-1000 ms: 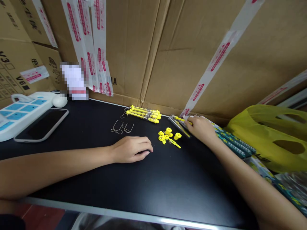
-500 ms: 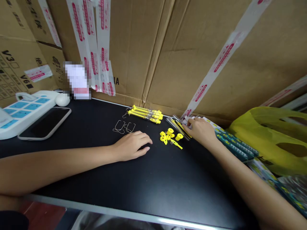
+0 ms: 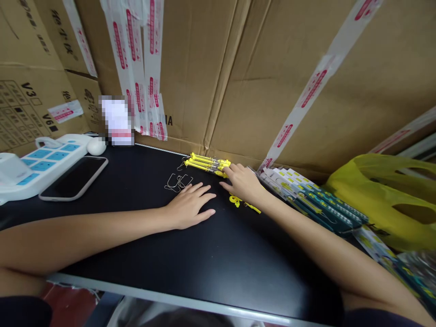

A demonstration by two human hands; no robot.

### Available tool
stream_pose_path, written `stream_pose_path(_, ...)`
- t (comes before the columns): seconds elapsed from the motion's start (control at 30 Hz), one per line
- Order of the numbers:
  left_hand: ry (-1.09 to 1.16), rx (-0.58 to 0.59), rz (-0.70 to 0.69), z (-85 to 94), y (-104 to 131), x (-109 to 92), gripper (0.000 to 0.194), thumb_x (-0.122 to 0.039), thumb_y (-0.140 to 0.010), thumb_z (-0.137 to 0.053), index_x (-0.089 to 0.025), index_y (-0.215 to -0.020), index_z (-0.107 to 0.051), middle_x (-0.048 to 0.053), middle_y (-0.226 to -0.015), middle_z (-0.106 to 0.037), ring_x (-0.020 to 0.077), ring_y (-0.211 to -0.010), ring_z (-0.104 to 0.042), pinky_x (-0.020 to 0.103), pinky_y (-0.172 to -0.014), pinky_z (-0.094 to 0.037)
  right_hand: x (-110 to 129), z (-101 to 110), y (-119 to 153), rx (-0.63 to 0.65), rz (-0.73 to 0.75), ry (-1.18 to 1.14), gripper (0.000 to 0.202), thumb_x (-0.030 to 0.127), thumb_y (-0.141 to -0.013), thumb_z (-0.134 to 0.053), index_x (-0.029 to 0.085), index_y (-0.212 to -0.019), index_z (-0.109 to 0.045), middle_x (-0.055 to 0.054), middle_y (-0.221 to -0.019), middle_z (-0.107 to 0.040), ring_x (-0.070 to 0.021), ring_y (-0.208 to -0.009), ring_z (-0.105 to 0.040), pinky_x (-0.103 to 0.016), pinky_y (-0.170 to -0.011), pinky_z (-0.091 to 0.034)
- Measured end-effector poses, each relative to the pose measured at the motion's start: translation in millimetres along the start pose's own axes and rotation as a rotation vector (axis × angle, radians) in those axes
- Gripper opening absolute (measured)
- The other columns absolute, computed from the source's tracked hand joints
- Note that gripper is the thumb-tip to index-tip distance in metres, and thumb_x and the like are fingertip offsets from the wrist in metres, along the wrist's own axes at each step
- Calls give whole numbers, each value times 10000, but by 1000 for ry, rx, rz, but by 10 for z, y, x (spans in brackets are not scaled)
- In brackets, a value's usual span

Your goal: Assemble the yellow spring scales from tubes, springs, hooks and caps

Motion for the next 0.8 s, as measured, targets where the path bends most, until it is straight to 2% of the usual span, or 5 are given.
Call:
stream_pose_path(0.2,-17,-13,6,2,11,4,495,-490,-913,-383,-216,-1321,-440,103,-1435,-353,294,-1342,-274,515,-1089,-231,-7,-94,-195,20,-14,14,232,331,-882,-530,120,-968,-575,-146,-942,-635,-255,-849,-556,-319,-668,-375)
stream_pose_path(0.47,-44,-3,8,-1,5,-2,491,-481,-912,-390,-215,-1320,-441,101,-1433,-356,295,-1339,-278,507,-1091,-233,21,-79,-222,-1,4,-21,213,314,-916,-479,136,-925,-594,-122,-926,-636,-235,-824,-567,-307,-664,-367)
stream_pose_path(0.7,-67,-29,-9,-6,13,3,470,-460,-917,-394,-221,-1319,-437,95,-1423,-370,288,-1329,-304,510,-1083,-262,5,56,-168,-125,-46,-94,202,314,-928,-442,154,-959,-562,-102,-948,-604,-226,-848,-558,-302,-690,-377)
stream_pose_path(0.8,-111,-126,-143,38,22,-43,429,-382,-913,-432,-209,-1305,-441,83,-1389,-418,247,-1298,-360,462,-1077,-309,-20,155,-79,-260,-73,-272,176,313,-908,-484,163,-958,-562,-84,-907,-590,-218,-839,-552,-302,-712,-398)
Point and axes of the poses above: each hand's wrist, its own y-axis away from the middle knuckle, its own z-axis out of the back of the hand, x = y × z, the point moved 2 cm from there along -y, towards the middle knuckle
